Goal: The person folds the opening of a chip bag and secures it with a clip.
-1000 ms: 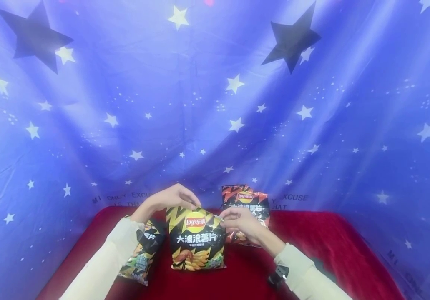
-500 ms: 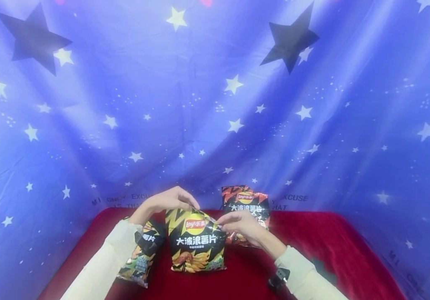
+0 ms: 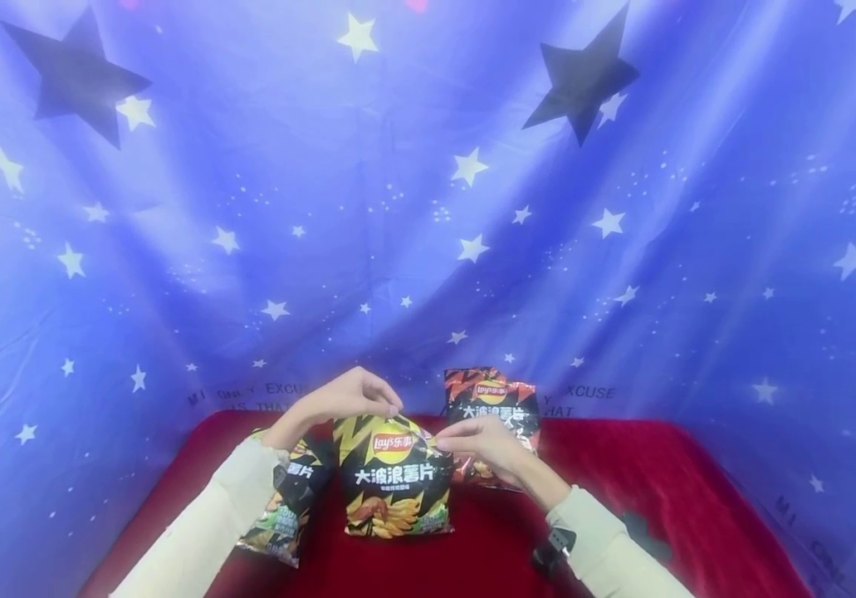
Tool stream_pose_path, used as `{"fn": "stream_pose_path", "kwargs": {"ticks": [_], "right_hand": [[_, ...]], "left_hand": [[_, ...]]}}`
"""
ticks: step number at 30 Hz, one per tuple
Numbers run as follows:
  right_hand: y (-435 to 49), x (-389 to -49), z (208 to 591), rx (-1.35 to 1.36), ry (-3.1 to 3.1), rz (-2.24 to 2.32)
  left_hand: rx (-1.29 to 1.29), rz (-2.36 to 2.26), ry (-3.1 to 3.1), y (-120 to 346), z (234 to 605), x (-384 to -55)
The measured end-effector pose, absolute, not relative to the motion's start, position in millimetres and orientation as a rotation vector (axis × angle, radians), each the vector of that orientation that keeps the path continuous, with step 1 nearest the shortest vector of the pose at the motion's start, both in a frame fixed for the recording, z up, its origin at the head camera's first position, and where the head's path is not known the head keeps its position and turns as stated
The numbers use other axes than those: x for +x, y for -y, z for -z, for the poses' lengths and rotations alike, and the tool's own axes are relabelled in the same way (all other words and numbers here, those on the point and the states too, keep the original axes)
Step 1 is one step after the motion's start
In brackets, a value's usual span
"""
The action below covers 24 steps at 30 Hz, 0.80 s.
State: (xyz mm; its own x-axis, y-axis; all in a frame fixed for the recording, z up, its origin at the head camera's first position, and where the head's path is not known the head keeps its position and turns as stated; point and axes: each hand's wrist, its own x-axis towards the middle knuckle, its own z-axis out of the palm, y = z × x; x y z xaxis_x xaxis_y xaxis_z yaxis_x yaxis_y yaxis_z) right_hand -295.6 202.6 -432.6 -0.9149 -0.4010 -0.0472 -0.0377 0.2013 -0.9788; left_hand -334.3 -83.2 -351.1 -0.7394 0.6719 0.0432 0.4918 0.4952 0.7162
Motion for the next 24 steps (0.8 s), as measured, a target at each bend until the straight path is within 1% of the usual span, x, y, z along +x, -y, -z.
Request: {"fn": "stream_pose_path", "kwargs": {"ticks": [5,12,24], "right_hand": [[-198.3,-296.4,435.1,-0.423,-2.227,1.787],[-194.9,-296.3,433.7,-0.41,-2.19,1.824],[-194.2,-295.4,426.4,-0.423,-2.215,1.755]], "left_hand": [[0.932,-1.032,-2.552,82.0,350.8,-333.0],[0.944,-0.986,-2.576,82.1,351.3,-332.7],[0.861,-1.073,-2.543,77.9,351.6,-331.2]]}}
